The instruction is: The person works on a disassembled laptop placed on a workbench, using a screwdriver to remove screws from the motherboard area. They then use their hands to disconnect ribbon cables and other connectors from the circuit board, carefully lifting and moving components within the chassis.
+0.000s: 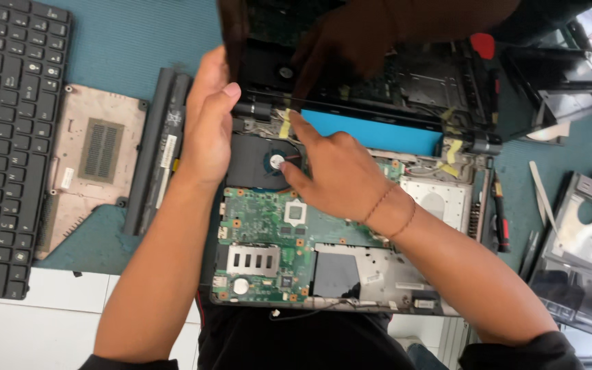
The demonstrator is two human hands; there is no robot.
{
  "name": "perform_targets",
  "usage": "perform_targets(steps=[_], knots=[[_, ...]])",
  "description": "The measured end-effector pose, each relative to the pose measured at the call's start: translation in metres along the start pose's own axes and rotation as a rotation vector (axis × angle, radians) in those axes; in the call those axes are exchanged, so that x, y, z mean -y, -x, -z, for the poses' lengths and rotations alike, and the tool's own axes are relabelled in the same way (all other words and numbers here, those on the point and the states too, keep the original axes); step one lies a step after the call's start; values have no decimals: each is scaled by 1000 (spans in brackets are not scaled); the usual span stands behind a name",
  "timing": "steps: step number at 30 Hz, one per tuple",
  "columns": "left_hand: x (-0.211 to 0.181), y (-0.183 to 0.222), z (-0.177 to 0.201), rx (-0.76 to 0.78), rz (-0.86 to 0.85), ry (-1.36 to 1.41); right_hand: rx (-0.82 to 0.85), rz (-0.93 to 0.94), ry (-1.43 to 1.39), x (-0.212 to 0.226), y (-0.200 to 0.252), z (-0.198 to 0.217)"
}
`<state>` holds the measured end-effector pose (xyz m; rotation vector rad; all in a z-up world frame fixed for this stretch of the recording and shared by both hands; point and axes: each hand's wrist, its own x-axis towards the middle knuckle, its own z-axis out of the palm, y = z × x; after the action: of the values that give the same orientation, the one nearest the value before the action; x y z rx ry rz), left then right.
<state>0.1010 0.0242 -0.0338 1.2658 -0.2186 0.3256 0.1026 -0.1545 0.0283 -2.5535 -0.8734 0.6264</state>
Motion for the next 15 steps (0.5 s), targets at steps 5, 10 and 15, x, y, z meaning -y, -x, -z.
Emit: perform_targets(steps=[5,10,15], knots=[[-8,2,-3,-33,18,42,-5,-36,-27,10,-6,-2],[-15,5,-6,-45,44,47,4,-76,-192,20,-8,-1],[-17,5,-10,-53,-4,93,176,-261,-575,31,-5,7]])
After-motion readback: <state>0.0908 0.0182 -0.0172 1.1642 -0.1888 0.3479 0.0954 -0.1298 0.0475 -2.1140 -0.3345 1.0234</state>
